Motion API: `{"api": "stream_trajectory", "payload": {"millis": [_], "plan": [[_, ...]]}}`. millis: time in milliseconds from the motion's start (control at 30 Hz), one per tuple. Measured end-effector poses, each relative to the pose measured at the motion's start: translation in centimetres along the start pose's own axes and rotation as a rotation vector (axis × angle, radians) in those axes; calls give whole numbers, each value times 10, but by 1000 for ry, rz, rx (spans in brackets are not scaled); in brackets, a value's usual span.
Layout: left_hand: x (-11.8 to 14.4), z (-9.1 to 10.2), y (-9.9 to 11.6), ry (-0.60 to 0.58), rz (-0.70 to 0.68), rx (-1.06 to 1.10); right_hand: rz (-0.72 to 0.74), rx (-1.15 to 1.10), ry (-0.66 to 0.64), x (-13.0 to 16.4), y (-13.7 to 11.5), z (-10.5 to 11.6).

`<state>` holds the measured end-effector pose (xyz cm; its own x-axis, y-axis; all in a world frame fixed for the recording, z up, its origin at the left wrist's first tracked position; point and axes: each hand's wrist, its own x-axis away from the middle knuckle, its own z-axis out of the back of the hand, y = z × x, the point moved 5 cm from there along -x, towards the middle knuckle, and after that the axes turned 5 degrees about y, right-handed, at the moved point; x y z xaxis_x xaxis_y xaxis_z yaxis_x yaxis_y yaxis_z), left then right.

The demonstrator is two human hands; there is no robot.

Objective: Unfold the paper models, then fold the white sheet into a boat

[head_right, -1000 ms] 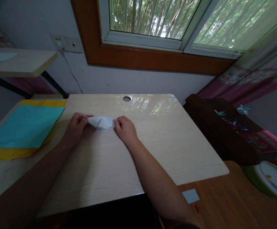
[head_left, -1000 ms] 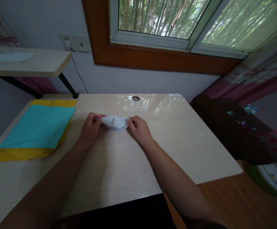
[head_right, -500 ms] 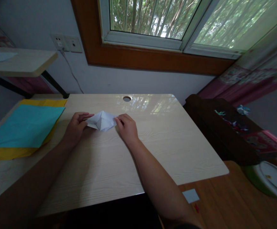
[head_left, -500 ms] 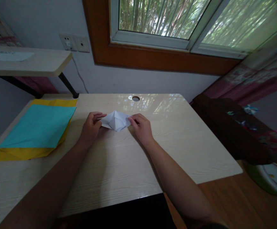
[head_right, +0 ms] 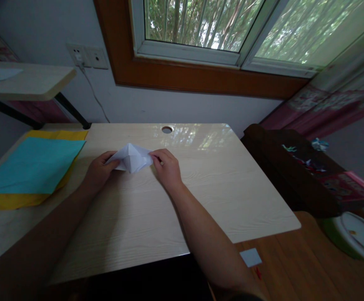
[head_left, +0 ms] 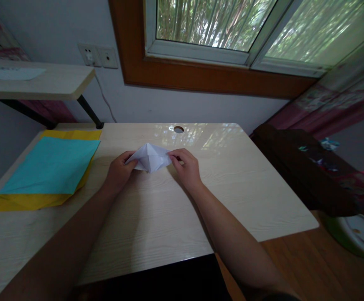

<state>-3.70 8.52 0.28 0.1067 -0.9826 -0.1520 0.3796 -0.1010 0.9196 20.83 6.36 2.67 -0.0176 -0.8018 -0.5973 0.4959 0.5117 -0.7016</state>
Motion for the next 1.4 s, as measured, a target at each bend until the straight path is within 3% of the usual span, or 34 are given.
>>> {"api": "stream_trajectory", "payload": {"millis": [300,467,733,1000,1167,1400], "plan": [[2,-6,1,-92,-61,43,-78,-1,12,3,13,-4],[4,-8,7,-88,-96,-20,30,38,-80,2,2,-6],[8,-12,12,-94,-313,-148,106,-37,-194,5,-6,-13],[9,-13,15,-126,-296,-127,215,-23,-331,8,-14,-21],[10,-14,14,-177,-248,-76,157,-69,-247,7,-12,-18],[9,-14,8,-186,-198,-114,-55,-177,-229,5,-3,-18]]}}
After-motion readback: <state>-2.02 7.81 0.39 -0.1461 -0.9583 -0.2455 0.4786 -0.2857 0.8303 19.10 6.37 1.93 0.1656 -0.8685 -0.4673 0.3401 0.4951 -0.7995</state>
